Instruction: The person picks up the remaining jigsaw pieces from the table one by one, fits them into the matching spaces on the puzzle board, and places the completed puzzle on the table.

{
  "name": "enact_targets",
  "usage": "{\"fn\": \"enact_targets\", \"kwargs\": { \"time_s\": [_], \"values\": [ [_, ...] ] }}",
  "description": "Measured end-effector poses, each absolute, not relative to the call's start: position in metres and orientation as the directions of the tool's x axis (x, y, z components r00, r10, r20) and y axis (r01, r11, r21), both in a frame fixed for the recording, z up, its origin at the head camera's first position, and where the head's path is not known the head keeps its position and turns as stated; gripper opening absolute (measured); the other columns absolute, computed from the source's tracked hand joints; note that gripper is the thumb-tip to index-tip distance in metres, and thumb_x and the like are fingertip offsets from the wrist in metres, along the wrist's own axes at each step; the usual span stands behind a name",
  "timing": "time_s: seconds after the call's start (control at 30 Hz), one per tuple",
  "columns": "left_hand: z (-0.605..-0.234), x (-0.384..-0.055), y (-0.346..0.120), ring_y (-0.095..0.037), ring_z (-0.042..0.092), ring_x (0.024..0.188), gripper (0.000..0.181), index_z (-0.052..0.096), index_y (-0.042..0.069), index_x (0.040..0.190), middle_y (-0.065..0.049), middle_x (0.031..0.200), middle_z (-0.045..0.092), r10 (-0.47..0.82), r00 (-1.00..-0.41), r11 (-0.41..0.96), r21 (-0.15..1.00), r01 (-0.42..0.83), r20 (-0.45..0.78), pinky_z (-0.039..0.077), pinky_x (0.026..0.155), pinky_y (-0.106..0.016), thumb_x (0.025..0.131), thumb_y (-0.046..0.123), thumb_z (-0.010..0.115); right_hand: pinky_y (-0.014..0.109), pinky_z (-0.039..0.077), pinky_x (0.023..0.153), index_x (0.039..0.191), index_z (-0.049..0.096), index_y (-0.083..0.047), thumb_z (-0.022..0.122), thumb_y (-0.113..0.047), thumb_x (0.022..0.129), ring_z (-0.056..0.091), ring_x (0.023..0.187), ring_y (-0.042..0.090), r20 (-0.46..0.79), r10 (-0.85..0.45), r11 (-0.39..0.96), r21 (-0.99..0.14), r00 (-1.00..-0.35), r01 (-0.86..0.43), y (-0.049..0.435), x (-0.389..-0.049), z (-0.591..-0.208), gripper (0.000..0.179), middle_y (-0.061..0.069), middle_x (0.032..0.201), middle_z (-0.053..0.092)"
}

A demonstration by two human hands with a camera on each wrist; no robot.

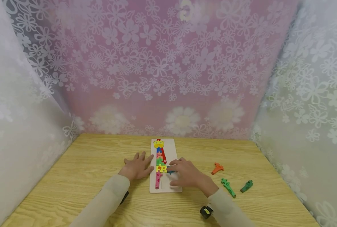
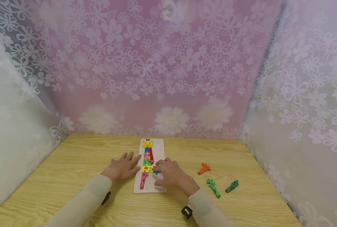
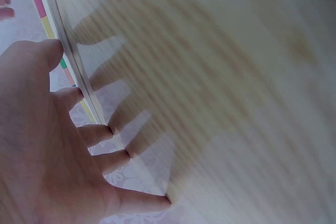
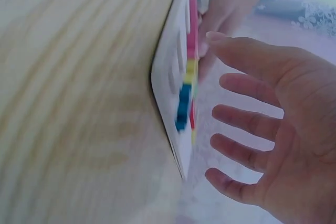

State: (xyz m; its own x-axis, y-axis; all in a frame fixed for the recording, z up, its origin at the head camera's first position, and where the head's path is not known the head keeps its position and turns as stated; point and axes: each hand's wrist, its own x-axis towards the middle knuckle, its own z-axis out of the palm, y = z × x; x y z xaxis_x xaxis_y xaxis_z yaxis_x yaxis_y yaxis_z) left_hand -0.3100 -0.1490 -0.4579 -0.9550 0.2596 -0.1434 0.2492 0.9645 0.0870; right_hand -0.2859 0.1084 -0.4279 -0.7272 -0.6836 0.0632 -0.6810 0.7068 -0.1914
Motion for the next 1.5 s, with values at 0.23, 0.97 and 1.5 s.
{"fn": "enact_targets", "kwargs": {
  "time_s": [0.23, 0.97, 1.5],
  "values": [
    [-0.457, -0.308, -0.148, -0.044, 0.029, 0.156, 0.067, 0.029, 0.030, 0.164, -0.014, 0.171, 0.026, 0.263, -0.953, 0.963, 0.093, 0.251, -0.152, 0.031, 0.103, -0.086, 0.106, 0.062, 0.036, 0.058, 0.050, 0.089, 0.128, 0.073, -0.010, 0.084, -0.032, 0.086, 0.057, 0.116, 0.035, 0.104, -0.672, 0.707, -0.203, -0.733, -0.677, 0.148, -0.281, -0.415, 0.048, 0.016, 0.137, 0.066],
    [-0.457, -0.309, -0.150, -0.044, 0.027, 0.157, 0.067, 0.027, 0.032, 0.165, -0.013, 0.172, 0.024, 0.252, -0.954, 0.967, 0.088, 0.240, -0.164, 0.031, 0.104, -0.086, 0.106, 0.063, 0.035, 0.057, 0.052, 0.094, 0.138, 0.065, -0.012, 0.085, -0.037, 0.082, 0.044, 0.132, 0.045, 0.068, -0.738, 0.600, -0.392, -0.672, -0.698, 0.295, -0.273, -0.417, 0.065, 0.023, 0.153, 0.050],
    [-0.454, -0.306, -0.147, -0.043, 0.029, 0.156, 0.066, 0.029, 0.031, 0.164, -0.013, 0.172, 0.026, 0.247, -0.956, 0.968, 0.093, 0.235, -0.158, 0.031, 0.104, -0.085, 0.106, 0.062, 0.036, 0.057, 0.053, 0.091, 0.147, 0.059, -0.013, 0.078, -0.038, 0.091, 0.045, 0.135, 0.038, 0.095, -0.759, 0.553, -0.430, -0.644, -0.714, 0.340, -0.265, -0.447, 0.064, 0.018, 0.151, 0.055]
  ]
}}
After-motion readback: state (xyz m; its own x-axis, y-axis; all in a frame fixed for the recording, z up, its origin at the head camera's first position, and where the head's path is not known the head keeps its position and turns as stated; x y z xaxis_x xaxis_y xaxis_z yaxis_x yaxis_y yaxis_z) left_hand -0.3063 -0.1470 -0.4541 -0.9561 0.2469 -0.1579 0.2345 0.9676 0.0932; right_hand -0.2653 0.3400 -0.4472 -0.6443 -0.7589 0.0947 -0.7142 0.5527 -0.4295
